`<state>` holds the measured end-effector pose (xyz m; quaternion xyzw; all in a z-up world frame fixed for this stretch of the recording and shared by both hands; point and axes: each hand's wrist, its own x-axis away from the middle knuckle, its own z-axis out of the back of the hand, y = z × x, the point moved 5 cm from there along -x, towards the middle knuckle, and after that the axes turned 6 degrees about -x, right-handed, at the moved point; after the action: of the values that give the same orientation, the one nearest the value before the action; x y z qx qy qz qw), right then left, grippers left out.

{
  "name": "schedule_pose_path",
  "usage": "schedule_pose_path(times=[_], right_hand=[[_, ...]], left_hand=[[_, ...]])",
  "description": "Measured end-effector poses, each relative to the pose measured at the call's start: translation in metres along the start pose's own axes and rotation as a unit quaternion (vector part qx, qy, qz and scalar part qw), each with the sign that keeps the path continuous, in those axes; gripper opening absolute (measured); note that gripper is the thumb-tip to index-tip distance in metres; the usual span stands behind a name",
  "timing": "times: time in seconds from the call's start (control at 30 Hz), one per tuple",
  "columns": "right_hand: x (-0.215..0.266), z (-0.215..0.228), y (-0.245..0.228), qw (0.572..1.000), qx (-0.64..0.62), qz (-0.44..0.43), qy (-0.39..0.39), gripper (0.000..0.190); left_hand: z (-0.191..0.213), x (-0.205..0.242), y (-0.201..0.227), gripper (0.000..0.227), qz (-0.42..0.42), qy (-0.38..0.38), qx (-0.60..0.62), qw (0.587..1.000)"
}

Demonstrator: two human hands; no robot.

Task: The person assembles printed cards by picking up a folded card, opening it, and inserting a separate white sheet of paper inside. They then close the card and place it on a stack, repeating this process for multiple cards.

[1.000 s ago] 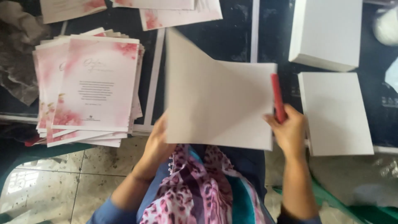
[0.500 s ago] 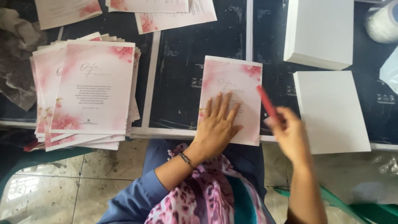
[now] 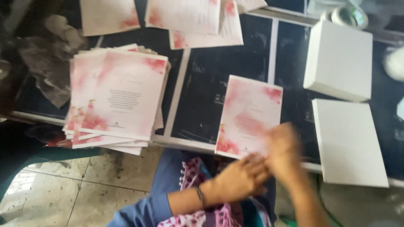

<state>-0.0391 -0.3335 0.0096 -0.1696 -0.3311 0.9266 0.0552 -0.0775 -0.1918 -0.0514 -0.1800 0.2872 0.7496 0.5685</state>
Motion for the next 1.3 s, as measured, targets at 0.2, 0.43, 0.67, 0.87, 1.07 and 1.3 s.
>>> schedule_pose_path(times=[0.2, 0.43, 0.67, 0.87, 1.07, 1.3], right_hand=[[-0.061, -0.130, 0.040, 0.931, -0.105, -0.020, -0.348, 0.043], [-0.080, -0.162, 0.124, 0.889, 0.343, 0.303, 0.015, 0.045], [-0.057, -0.099, 0.197, 0.993, 0.059, 0.093, -0.052, 0.024], [-0.044, -0.065, 0.066, 0.997, 0.018, 0.028, -0.066, 0.029], [0.000, 0.001, 0.003, 0.987, 0.137, -0.015, -0.079, 0.089], [0.020, -0.016, 0.134, 0.966, 0.242, 0.061, 0.060, 0.049]], left_hand=[[-0.001, 0.011, 0.001, 0.044, 0.024, -0.028, 0.041, 0.998], [0.078, 0.031, -0.052, 0.036, 0.197, 0.068, 0.252, 0.945], [0.110, 0.069, -0.100, 0.048, 0.400, 0.120, 0.091, 0.904], [0.073, 0.039, -0.078, 0.065, 0.420, 0.031, 0.011, 0.907], [0.074, 0.024, -0.071, 0.067, 0.445, 0.009, 0.005, 0.895], [0.070, 0.000, -0.082, 0.067, 0.468, 0.092, 0.187, 0.859]])
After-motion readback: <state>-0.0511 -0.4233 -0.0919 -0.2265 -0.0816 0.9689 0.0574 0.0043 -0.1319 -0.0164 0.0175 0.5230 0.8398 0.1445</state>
